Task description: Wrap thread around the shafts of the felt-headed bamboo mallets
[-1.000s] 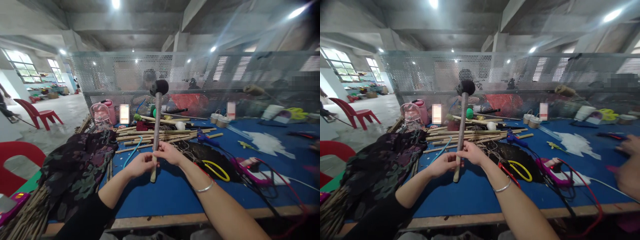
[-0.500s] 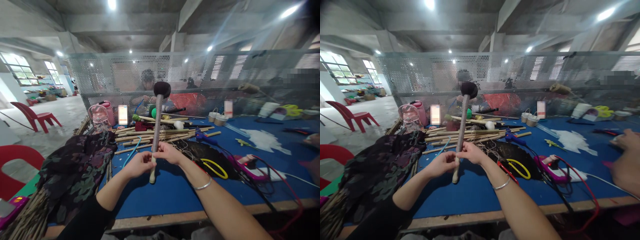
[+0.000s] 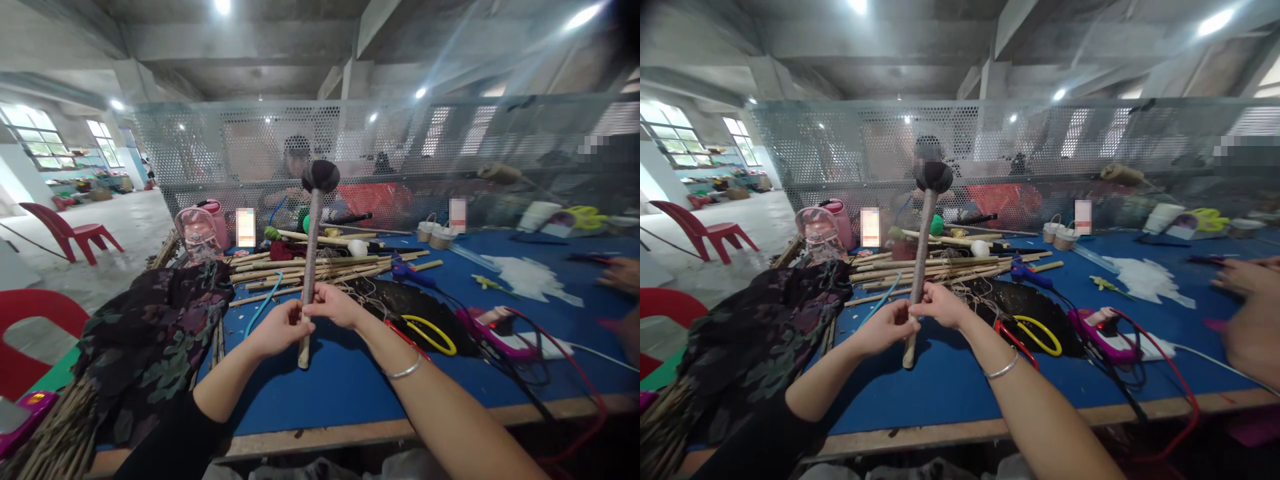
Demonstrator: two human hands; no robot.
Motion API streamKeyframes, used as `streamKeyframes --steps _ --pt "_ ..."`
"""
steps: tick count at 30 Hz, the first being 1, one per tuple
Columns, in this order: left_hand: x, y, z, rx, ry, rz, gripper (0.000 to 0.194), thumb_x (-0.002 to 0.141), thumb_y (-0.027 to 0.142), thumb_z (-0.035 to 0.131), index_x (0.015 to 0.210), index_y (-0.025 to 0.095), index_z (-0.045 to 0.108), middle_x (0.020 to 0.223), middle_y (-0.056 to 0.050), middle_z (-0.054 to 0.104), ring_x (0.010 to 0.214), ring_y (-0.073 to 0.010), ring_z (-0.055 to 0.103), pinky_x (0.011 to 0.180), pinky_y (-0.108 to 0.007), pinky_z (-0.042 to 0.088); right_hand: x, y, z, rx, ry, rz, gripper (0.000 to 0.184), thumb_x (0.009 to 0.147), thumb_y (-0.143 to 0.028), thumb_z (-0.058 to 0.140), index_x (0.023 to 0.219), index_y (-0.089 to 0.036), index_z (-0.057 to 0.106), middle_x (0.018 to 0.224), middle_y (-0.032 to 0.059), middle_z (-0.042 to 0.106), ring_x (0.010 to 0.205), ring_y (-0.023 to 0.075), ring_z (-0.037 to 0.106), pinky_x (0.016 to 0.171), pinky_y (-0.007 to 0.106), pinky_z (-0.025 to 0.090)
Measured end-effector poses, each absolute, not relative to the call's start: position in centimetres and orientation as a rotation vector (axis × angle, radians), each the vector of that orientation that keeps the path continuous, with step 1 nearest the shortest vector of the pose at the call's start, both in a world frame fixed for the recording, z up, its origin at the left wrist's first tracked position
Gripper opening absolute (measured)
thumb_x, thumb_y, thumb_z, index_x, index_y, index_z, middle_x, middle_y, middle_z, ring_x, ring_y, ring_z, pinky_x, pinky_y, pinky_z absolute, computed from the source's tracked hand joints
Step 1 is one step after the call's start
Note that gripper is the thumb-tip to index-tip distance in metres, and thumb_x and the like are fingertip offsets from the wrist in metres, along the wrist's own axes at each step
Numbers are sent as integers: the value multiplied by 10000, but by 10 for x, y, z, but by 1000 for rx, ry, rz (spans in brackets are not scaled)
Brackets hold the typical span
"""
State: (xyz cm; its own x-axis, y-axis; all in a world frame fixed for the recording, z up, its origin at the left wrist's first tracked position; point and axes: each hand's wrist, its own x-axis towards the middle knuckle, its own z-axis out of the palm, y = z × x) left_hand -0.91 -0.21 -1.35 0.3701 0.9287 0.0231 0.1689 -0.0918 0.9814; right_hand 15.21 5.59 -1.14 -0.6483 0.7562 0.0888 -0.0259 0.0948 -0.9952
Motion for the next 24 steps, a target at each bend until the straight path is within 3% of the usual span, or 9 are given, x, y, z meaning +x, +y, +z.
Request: streamKeyframes --steps 3,5,10,14,16,20,22,24 --pt "-12 2 -19 1654 1175 952 319 581 313 749 722 150 514 631 49 464 560 -75 410 528 -216 326 149 57 -13 -731 -1765 1592 403 593 -331 762 832 -146 497 694 -19 587 614 111 564 583 239 422" --pt "-11 2 -19 1632 1162 888 279 617 320 714 679 151 501 585 50 452 522 -72 403 507 -219 312 149 57 -14 -753 -1776 1550 390 594 -326 762 817 -147 497 671 -27 573 591 100 547 553 224 407" --pt "4 -5 -19 1370 1037 933 167 702 256 579 788 170 464 622 22 529 524 -86 490 518 -220 371 142 55 -19 -802 -1752 1539 379 610 -358 741 795 -160 476 639 -25 567 528 89 502 490 212 363" --pt "7 -5 -21 1198 1138 1101 126 749 296 486 726 190 422 509 77 379 389 -54 329 382 -184 250 135 52 -17 -745 -1759 1481 372 675 -395 680 883 -166 473 604 -52 517 494 77 446 471 204 323" --pt "1 -1 -19 1180 1125 1148 193 780 367 447 712 188 431 516 69 386 374 -51 301 358 -184 205 138 51 -10 -768 -1811 1383 364 733 -381 622 988 -175 463 534 -90 445 436 65 364 440 197 270" --pt "-16 9 -13 1284 1244 1290 329 796 518 454 748 192 456 462 89 345 355 -54 274 356 -183 196 165 39 14 -998 -2008 926 171 723 -247 607 873 -179 561 476 -78 427 422 74 354 439 209 265" --pt "-23 13 -11 1331 1297 1361 341 789 530 477 746 192 461 446 96 324 356 -53 274 365 -183 209 187 26 28 -1103 -1964 537 57 730 -209 584 773 -178 606 518 -38 492 463 88 410 475 226 308" --pt "-28 17 -10 1342 1343 1430 350 793 533 476 713 194 446 453 93 335 363 -52 284 377 -184 224 212 11 43 -1164 -1687 98 85 741 -207 577 810 -180 619 586 -15 529 516 104 451 530 248 351"
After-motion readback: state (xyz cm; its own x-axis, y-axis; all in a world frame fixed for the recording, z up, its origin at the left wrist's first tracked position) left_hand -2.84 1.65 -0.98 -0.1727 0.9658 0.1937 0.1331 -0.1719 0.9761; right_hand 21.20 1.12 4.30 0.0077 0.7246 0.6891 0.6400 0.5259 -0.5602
